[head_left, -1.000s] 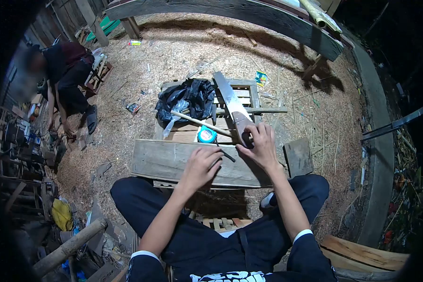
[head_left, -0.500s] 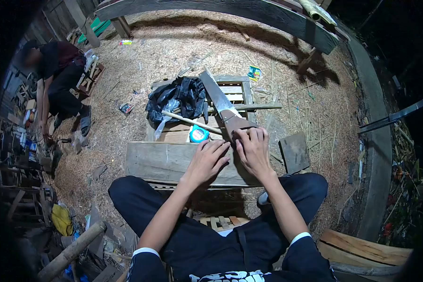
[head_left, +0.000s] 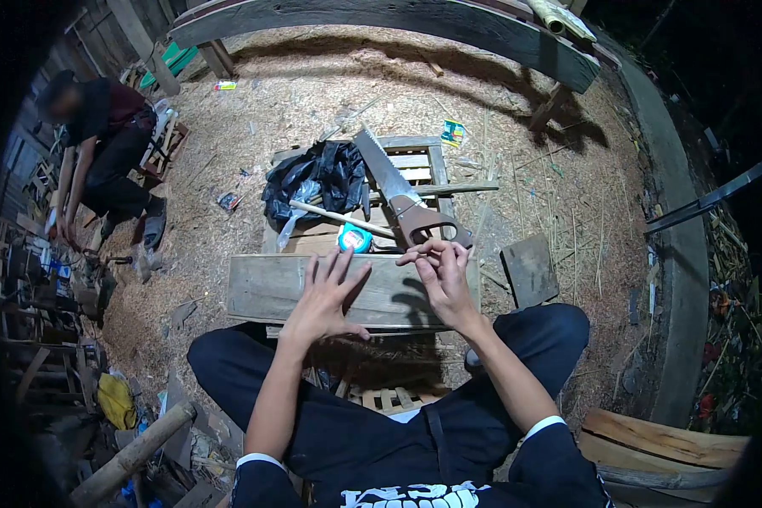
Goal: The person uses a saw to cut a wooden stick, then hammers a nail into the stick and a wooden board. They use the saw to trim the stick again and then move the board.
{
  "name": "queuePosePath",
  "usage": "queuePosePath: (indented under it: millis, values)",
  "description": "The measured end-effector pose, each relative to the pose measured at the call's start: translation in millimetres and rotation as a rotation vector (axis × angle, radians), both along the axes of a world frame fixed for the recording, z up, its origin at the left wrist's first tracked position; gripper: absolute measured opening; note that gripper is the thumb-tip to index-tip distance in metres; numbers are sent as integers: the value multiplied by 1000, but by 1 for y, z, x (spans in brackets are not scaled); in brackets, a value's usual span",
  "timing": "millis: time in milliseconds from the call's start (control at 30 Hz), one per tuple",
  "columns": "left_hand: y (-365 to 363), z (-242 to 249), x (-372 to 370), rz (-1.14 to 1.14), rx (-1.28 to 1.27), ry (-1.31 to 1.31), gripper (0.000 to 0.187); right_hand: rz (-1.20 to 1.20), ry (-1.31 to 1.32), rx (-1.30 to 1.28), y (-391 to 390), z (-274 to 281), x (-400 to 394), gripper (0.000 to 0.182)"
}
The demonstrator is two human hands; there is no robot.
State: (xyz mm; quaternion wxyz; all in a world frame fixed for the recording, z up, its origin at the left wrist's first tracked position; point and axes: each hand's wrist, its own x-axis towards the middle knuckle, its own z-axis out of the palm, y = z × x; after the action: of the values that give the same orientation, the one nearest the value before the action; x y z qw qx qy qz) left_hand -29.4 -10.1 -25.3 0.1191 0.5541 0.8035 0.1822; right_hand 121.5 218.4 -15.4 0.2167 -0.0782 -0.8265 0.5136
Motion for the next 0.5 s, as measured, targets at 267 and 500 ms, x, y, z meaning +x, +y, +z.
queuePosePath:
  millis: [267,500]
  values:
    - [-16,-11,-8,58,-33,56,146,-67,50,244,-27,12,10,16]
    - [-15,-9,-10,-3,63,65,133,-52,-90,170,-25,10,18,21]
